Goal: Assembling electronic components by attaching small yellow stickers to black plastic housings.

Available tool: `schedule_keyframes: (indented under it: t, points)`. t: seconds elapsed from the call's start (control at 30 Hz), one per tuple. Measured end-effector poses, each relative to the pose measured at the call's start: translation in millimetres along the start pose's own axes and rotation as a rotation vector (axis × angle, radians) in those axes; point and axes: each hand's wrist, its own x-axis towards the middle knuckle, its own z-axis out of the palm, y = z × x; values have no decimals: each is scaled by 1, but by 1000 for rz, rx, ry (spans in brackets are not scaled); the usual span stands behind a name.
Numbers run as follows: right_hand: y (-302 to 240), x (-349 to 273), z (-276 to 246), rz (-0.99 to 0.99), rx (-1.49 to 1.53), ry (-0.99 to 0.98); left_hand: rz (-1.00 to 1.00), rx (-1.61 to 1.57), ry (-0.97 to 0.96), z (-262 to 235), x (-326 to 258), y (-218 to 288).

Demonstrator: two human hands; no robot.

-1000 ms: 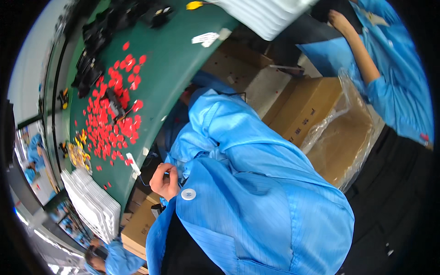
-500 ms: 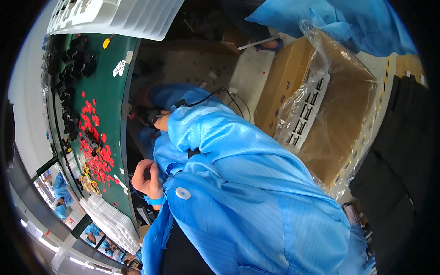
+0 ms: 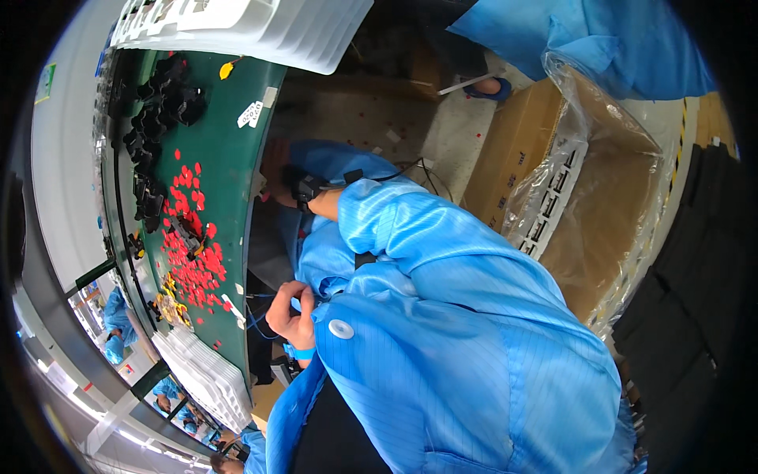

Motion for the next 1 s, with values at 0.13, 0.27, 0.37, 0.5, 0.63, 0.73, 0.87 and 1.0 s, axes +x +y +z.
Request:
schedule_keyframes:
  t: [0.13,0.27,0.37,0.5,0.63,0.73,0.87,1.0]
  points:
    - [-36,-48,-77,347,-567,-813,-11,22,14,-7,6,-1]
    - [-56,-60,-84,453,-450,-944,2,81,32,-13,14,8]
    - [-88,-22,-43,363,-140,-788,223,70,134,-24,28,22]
    - [-78,19,-32,315,-22,-581,390,239,239,-34,65,28]
    - [-21,40,-89,437,-331,-442,352,450,7,-23,125,28]
    - [33,40,-153,593,-693,-351,266,417,-231,-17,155,16]
    - [68,31,-209,754,-1004,-328,184,628,-460,-44,167,29]
    - [81,29,-234,823,-1130,-364,362,697,-347,-42,160,1]
